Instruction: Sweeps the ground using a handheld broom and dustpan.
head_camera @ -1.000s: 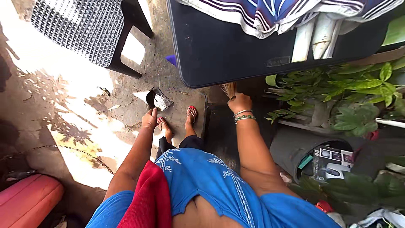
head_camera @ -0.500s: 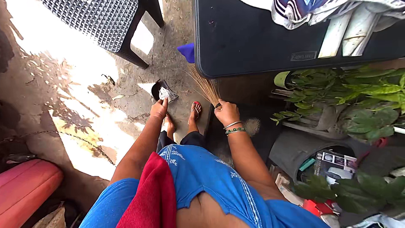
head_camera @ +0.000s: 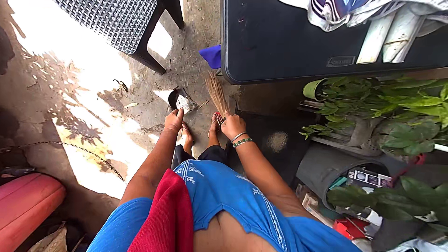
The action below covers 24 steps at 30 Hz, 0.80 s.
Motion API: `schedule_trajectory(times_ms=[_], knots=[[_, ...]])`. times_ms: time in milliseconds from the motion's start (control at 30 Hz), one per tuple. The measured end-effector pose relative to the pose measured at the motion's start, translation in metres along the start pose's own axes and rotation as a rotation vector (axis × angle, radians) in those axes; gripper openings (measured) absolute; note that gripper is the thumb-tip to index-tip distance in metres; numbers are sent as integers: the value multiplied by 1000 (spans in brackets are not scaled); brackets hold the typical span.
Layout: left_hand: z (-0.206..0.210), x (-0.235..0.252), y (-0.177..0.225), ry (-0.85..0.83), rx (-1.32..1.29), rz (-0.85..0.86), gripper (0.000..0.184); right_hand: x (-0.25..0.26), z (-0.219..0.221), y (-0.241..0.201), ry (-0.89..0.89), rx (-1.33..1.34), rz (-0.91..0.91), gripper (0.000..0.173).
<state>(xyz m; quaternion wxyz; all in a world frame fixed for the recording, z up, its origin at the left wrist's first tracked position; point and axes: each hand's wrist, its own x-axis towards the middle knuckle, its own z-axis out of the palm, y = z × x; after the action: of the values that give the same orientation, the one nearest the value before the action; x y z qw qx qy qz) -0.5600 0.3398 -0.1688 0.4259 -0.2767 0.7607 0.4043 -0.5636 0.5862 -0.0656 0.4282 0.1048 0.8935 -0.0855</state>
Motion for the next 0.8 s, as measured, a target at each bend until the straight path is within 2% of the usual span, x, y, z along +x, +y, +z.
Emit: schedule_trajectory(times_ms=[100,200,300,400,533,667,800], knots=[[3,-5,7,-26,37,7,69,3,22,-10,-89,-5,-99,51],[-1,-7,4,-38,-11,-15,69,-30,5,12,-18,149,-142,47],[-21,-13,-13,-8,-175,-69,71,-63,-22,39,86,173,-94,46],[-44,-32,-27,41,-289,-102,68,-67,-27,61,121,61,15,48],[-50,-47,-38,26,-119,-67,67,-46,3,52,30,13,135,45],[-30,-37,-36,12,44,-60,72,-44,42,9,-99,51,45,45],[-24,-27,-34,34,17,-72,71,-55,18,33,-35,185,-23,48]])
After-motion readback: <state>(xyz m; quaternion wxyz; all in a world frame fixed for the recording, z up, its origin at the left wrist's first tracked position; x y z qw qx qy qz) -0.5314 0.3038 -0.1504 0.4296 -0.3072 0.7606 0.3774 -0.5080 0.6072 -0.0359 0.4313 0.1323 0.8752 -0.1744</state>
